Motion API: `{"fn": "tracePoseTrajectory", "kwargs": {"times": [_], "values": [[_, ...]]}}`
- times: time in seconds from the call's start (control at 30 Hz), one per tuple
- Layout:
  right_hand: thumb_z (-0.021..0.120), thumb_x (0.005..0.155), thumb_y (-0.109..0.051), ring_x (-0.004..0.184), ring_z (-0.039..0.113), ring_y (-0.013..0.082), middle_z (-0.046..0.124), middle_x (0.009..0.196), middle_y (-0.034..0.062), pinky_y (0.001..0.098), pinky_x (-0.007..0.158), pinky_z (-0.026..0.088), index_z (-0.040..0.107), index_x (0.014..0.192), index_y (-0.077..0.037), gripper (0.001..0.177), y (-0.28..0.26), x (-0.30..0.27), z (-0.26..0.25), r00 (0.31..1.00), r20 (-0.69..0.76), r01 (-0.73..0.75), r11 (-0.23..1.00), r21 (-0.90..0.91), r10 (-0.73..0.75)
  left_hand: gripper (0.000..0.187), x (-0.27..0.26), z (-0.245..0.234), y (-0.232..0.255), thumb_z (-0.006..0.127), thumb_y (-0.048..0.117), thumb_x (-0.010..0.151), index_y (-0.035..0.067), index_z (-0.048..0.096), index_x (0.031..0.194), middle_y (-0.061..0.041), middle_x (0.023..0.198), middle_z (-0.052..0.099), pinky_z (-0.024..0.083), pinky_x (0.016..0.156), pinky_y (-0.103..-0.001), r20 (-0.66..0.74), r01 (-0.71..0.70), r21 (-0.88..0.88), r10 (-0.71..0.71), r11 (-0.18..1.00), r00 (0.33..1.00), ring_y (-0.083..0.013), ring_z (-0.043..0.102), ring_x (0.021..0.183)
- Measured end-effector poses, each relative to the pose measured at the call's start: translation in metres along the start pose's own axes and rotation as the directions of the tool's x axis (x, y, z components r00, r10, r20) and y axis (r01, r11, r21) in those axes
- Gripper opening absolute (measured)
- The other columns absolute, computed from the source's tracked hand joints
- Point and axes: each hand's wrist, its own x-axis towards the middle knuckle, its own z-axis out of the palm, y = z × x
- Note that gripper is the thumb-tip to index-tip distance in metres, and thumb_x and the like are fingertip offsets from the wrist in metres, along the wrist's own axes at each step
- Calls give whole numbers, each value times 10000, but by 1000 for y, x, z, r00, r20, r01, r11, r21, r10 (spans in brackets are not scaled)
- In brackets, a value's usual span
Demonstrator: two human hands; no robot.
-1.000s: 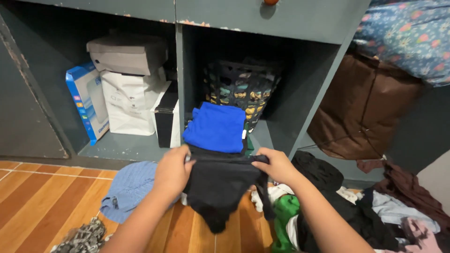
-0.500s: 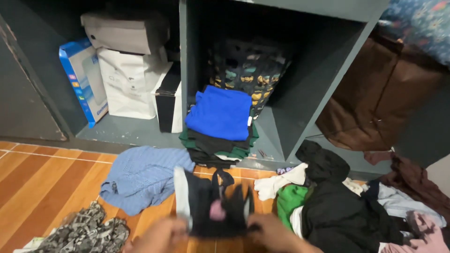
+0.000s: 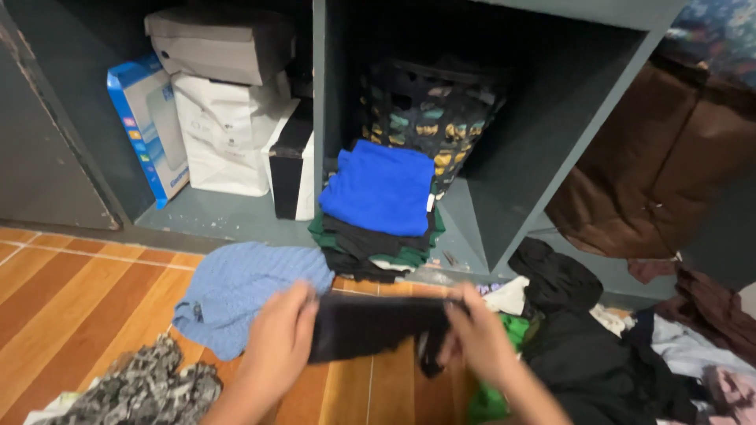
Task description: Folding various clothing items such as shirts and underwear and placing them in stacks on the floor.
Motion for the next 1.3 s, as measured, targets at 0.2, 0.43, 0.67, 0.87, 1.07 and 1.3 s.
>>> {"fn": "tracePoseTrajectory", "kwargs": {"times": [0.2,0.43,0.67,0.87,1.07,1.3], "values": [[496,1005,-85,750,760,169,747,833,79,297,680,617,540,1032,-53,61,-86,11,-8,918,1,395,911,118,-398,200,65,-26,76,371,214,1044,94,441,1187,-163,691,750,595,554,-357,106,364,-644,-393,673,914,-274,769,583],[566,1025,-92,830,732,134,702,867,68,277,741,592,551,1002,-27,71,-95,29,-27,853,-139,500,864,-64,-504,221,85,-14,76,392,168,1073,23,474,1218,-149,781,719,582,676,-359,-101,122,-343,-165,932,981,-256,777,763],[575,978,-48,908,642,102,704,1004,36,255,824,525,619,1070,-31,104,-103,-44,-32,758,-136,608,767,-206,-638,145,50,-57,91,447,131,1060,22,506,1135,-165,867,723,588,703,-373,-133,-69,-373,20,925,991,-292,781,805],[744,928,-95,819,655,150,705,886,66,307,731,552,703,1052,-57,136,80,-45,-12,879,275,472,800,-372,-391,333,-79,12,-22,481,256,965,188,564,1280,-127,803,784,591,668,-394,360,501,-110,-435,859,825,-282,809,713],[706,981,-208,703,735,163,715,850,87,310,641,588,638,1048,-57,178,132,-22,33,862,483,75,903,-422,154,229,-126,62,-102,536,319,990,177,582,1165,-166,868,729,567,675,-476,652,327,172,-356,929,669,-341,722,701],[627,984,-244,548,700,204,690,794,105,367,506,533,640,1112,-59,225,95,57,74,926,307,-92,919,-384,221,340,-50,51,-82,428,290,1012,152,441,1323,-220,758,722,592,653,-496,521,698,156,-659,699,543,-360,718,526]]}}
